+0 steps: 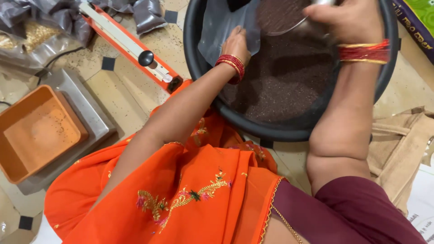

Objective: Scooping dark granular food material from a large tub into plastic bags, weighing them on a digital scale, and sealing them with a heat sealer.

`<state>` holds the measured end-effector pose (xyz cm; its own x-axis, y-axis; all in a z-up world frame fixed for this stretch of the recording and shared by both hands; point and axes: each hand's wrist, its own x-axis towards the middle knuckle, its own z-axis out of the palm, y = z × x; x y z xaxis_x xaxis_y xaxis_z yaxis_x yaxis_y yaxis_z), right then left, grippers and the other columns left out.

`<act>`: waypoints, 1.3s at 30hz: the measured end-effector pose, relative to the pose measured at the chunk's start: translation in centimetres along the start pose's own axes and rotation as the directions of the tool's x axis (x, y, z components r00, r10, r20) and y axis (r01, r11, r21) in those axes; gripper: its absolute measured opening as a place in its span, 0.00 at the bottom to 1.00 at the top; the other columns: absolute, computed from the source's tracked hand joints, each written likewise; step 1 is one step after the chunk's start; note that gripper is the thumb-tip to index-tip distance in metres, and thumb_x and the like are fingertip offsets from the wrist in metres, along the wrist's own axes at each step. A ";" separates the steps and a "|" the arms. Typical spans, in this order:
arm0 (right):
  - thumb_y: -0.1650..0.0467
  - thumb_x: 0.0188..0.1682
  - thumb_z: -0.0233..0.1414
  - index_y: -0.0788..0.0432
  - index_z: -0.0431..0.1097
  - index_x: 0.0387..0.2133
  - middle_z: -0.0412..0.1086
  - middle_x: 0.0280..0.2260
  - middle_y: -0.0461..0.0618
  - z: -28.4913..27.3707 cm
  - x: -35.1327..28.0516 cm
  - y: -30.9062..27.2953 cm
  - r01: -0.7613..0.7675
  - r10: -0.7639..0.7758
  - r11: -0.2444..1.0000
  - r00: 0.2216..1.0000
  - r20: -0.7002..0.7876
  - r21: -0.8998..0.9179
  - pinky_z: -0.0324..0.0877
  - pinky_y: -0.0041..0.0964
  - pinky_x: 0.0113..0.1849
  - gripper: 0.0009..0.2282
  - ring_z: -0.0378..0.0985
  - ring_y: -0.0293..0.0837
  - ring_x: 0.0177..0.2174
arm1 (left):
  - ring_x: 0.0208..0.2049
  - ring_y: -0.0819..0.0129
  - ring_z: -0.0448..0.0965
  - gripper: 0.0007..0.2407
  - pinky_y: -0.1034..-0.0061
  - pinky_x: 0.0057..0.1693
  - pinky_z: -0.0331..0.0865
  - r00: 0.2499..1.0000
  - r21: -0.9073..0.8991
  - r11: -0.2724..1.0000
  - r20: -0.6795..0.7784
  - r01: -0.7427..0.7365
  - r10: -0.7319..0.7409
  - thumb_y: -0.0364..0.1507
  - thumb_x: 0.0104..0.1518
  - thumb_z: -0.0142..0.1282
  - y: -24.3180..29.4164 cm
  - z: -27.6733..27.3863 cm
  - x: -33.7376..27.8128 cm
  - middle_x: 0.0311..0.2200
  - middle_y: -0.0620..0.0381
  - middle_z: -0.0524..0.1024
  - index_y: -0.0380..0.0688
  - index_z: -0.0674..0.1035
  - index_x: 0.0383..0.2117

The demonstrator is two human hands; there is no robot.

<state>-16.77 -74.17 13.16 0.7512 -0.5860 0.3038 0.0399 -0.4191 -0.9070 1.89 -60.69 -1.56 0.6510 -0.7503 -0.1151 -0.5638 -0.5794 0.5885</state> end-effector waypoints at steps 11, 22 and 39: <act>0.70 0.38 0.60 0.56 0.74 0.20 0.74 0.25 0.44 8.7 -1.0 1.0 0.648 -0.450 0.282 0.741 0.499 -0.707 0.66 0.48 0.48 0.03 0.75 0.46 0.35 | 0.62 0.49 0.69 0.26 0.68 0.65 0.64 0.981 -0.242 0.967 -0.191 -0.083 0.037 0.17 0.47 0.55 -4.0 1.3 0.7 0.70 0.49 0.53 0.32 0.69 0.57; 0.73 0.43 0.54 0.55 0.75 0.29 0.74 0.30 0.51 1.6 3.2 16.4 0.316 -0.429 0.237 0.882 0.193 -0.919 0.66 0.50 0.45 0.04 0.75 0.54 0.38 | 0.55 0.51 0.78 0.34 0.78 0.34 0.82 0.992 -0.673 0.740 -0.086 0.013 -0.096 0.13 0.50 0.52 -2.3 -4.1 -1.3 0.72 0.60 0.44 0.38 0.56 0.67; 0.68 0.40 0.63 0.59 0.78 0.21 0.70 0.20 0.47 6.5 2.9 9.8 -0.167 0.455 0.874 0.613 0.646 -0.457 0.63 0.38 0.28 0.06 0.67 0.40 0.22 | 0.41 0.53 0.88 0.37 0.79 0.32 0.81 0.985 -0.784 0.620 -0.125 -0.023 -0.121 0.13 0.48 0.49 -2.8 -4.9 -2.0 0.73 0.53 0.45 0.44 0.52 0.69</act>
<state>-9.89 -75.51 3.29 0.9043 -0.1014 -0.4148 -0.3914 -0.5854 -0.7100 4.67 -55.96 0.94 0.7729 -0.6288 -0.0849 0.0337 -0.0929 0.9951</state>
